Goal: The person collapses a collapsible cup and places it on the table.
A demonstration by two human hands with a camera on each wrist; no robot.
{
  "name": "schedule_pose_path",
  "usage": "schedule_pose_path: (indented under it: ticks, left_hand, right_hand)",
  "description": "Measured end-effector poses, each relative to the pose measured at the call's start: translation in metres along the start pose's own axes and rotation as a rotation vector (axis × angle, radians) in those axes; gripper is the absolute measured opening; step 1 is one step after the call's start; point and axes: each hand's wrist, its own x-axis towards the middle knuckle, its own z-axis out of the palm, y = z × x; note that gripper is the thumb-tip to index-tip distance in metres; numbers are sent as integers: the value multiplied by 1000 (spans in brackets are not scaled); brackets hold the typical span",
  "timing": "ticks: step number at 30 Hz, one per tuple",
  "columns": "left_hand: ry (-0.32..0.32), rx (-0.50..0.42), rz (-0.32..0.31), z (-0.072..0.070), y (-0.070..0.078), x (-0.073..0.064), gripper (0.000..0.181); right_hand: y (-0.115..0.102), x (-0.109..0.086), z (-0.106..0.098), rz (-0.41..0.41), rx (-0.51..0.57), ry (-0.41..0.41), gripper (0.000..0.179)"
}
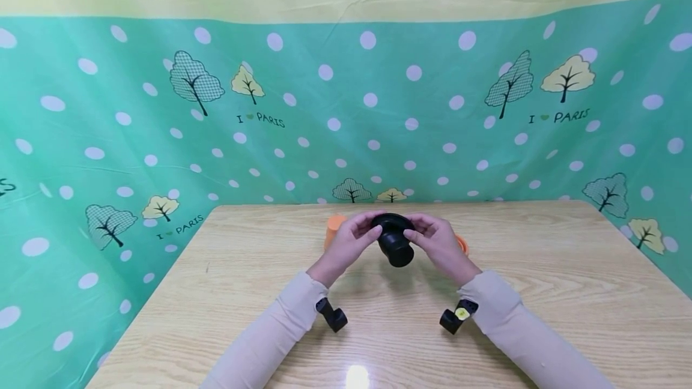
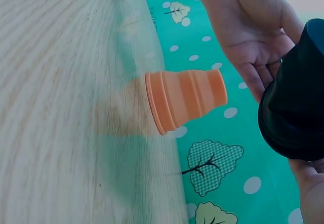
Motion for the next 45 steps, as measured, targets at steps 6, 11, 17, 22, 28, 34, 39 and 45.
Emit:
schedule_pose_path:
  ticks: [6,11,17,22,28,34,39,45]
  left_hand:
    - [14,25,9,0,2,1,38]
    - [38,34,38,1,1,1,34]
    - [86,55,96,3,-1,2,28]
    - [91,63,79,3,0,2,29]
    - [62,84,81,6,20,-3,32]
    - [67,121,66,7,31,-6,32]
    - [40,153,53,8,32,-6,30]
    - [1,189,47,9,33,-7,32]
  right_hand:
    - [1,1,-1,-12,23,-5,34]
    - [4,2,-2,-31,24,-7,35]
    - [5,1,-2,-32,38,-6,35]
    - [6,1,-3,-18,51,-7,35]
    - [9,1,-6,11,-3,7,36]
    - [12,0,-9,61,-67,-10,35]
    - [9,0,-6,73,-115,-27,33]
    - [2,3,3,35,-207,-50,31]
